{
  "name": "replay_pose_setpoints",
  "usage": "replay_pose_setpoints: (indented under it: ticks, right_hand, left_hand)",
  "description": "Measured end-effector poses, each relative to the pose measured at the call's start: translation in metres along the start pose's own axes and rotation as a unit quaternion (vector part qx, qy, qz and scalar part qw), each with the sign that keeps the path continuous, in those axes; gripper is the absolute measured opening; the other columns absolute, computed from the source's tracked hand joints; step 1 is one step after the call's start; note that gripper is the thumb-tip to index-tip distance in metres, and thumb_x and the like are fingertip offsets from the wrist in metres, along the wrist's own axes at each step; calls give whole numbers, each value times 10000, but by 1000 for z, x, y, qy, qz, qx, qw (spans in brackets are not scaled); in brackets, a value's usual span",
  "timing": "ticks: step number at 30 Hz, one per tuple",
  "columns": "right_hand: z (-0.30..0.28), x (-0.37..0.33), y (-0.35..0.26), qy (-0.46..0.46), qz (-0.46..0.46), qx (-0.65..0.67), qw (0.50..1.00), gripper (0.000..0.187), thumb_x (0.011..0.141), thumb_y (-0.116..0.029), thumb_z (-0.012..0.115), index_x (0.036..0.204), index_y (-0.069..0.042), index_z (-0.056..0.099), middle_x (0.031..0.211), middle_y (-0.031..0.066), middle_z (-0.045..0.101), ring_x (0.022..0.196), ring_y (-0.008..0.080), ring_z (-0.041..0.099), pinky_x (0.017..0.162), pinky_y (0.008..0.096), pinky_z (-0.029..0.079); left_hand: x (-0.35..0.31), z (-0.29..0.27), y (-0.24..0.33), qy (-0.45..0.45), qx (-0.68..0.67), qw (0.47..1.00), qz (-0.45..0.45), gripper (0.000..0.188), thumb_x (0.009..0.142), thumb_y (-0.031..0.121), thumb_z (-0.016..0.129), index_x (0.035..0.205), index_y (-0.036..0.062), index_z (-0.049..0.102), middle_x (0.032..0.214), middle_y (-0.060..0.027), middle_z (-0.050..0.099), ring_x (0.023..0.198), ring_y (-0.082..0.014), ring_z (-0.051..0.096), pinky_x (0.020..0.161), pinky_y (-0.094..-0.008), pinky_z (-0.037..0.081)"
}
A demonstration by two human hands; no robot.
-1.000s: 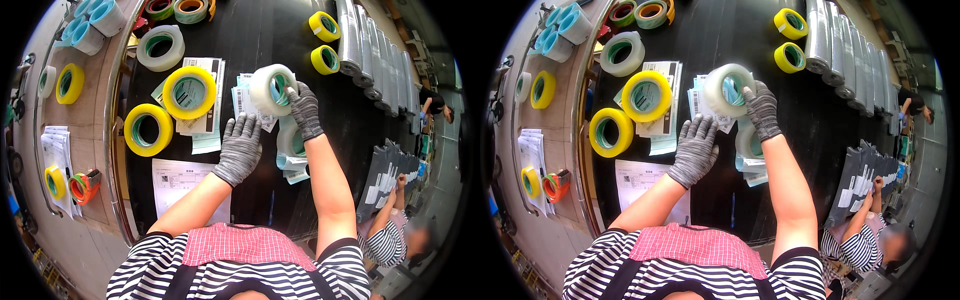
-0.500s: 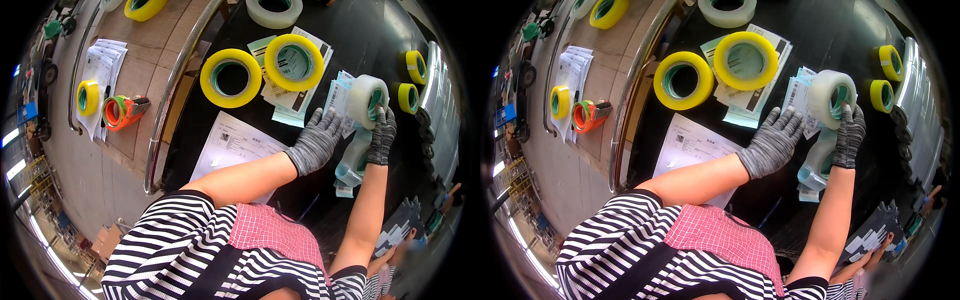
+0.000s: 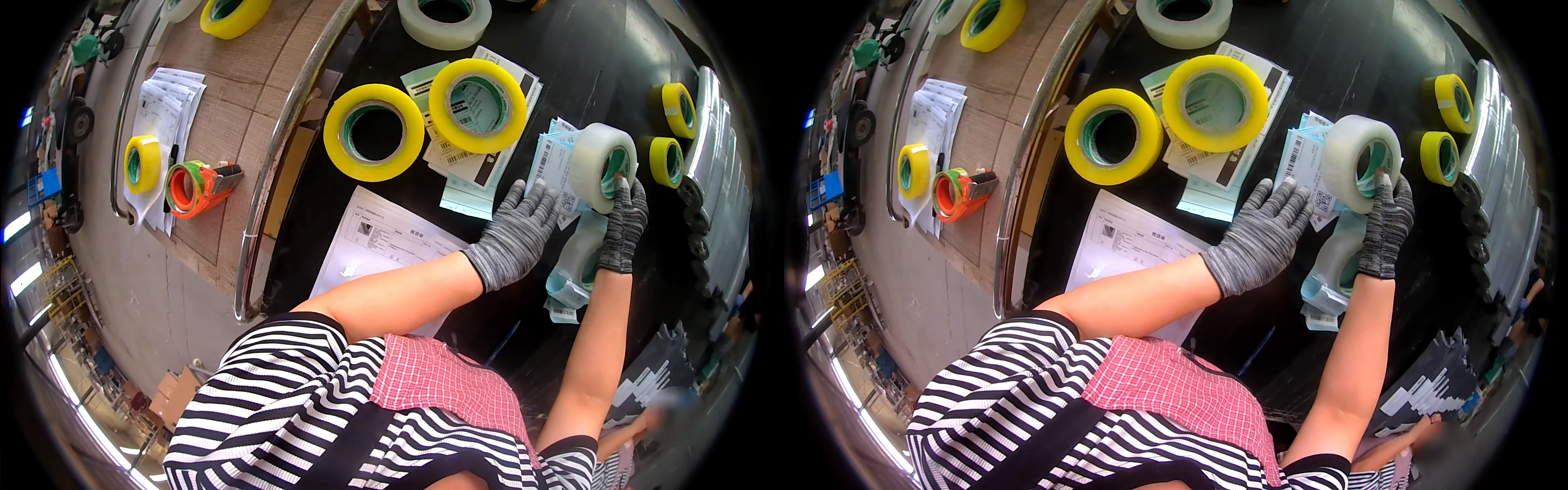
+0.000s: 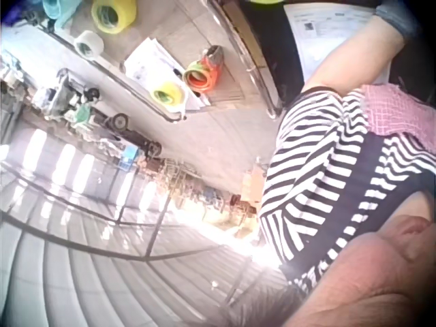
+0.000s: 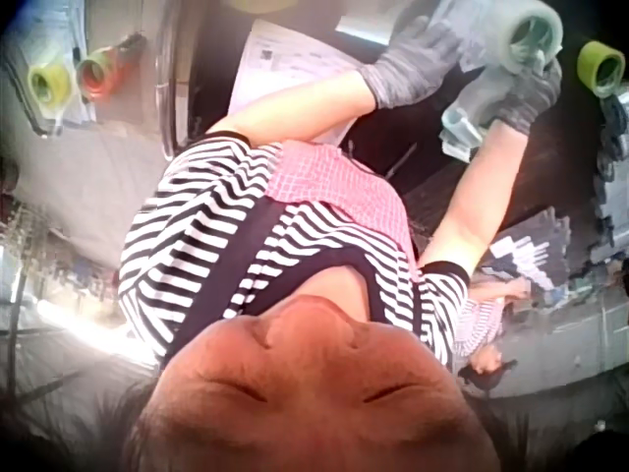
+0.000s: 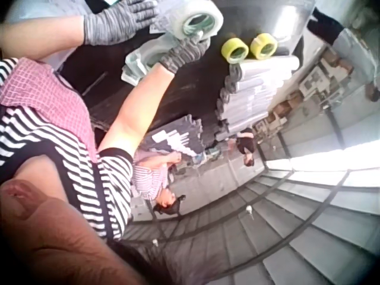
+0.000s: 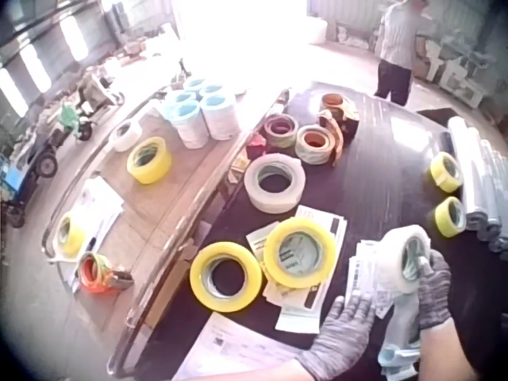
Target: The person unfolds printed shipping label sheets, folds and handles barcode sticker strips, and positions them with rolls of tape on the table.
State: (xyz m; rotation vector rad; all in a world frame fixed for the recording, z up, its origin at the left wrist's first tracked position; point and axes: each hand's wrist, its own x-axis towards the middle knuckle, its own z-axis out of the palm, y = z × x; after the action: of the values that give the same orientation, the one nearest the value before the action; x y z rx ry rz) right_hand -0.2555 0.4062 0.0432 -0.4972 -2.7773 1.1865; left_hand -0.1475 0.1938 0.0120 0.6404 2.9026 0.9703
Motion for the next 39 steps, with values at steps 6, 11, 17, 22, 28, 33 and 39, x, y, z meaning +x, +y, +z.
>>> replay_pose_setpoints:
  ticks: [6,11,17,22,28,33,39]
  right_hand:
    - [5,1,4,32,-3,-33,999,328,953,-295,684,1130,-20,691,1001,165,718,896,227,691,840,364,532]
    - [-14,3,-8,63,24,15,998,320,945,-277,691,1107,-1,697,943,156,728,853,237,699,806,372,539]
    - [-30,10,6,91,17,-77,993,335,937,-305,687,1100,-13,695,967,179,728,882,291,713,821,400,543]
    - [-29,10,11,102,21,-149,983,330,923,-321,691,1065,-23,696,951,193,723,888,330,710,826,419,545]
    - [-35,17,14,93,39,-159,982,324,919,-321,694,1060,-29,699,949,190,724,887,333,708,821,419,542]
    - [-38,19,21,90,18,-97,991,315,924,-306,695,1082,-34,701,948,168,729,873,291,711,817,397,538]
    - [-33,2,-4,24,-40,13,999,315,933,-236,719,1141,-1,693,974,79,722,857,123,652,805,308,526]
  left_hand:
    - [-8,0,-6,2,54,999,-3,621,838,278,622,1409,53,533,1509,-161,471,1455,-346,364,1215,-554,194]
    - [-3,-8,-5,-12,55,998,6,597,851,263,637,1403,60,538,1480,-160,496,1415,-346,411,1194,-547,241]
    - [1,-12,-2,-15,50,999,4,617,832,264,648,1405,65,532,1476,-154,489,1399,-345,416,1187,-542,253]
    - [2,-15,-2,-3,49,999,11,585,825,255,648,1370,63,554,1432,-161,518,1361,-350,448,1172,-533,279]
    - [3,-16,-2,11,21,1000,8,539,812,241,653,1311,48,589,1369,-163,559,1299,-354,489,1134,-525,326]
    - [3,-17,-1,5,12,1000,14,517,815,238,652,1293,47,606,1353,-166,573,1288,-353,500,1134,-517,333]
    - [2,-18,-1,-3,-5,1000,25,490,834,241,641,1279,36,618,1339,-166,588,1302,-352,499,1153,-516,327]
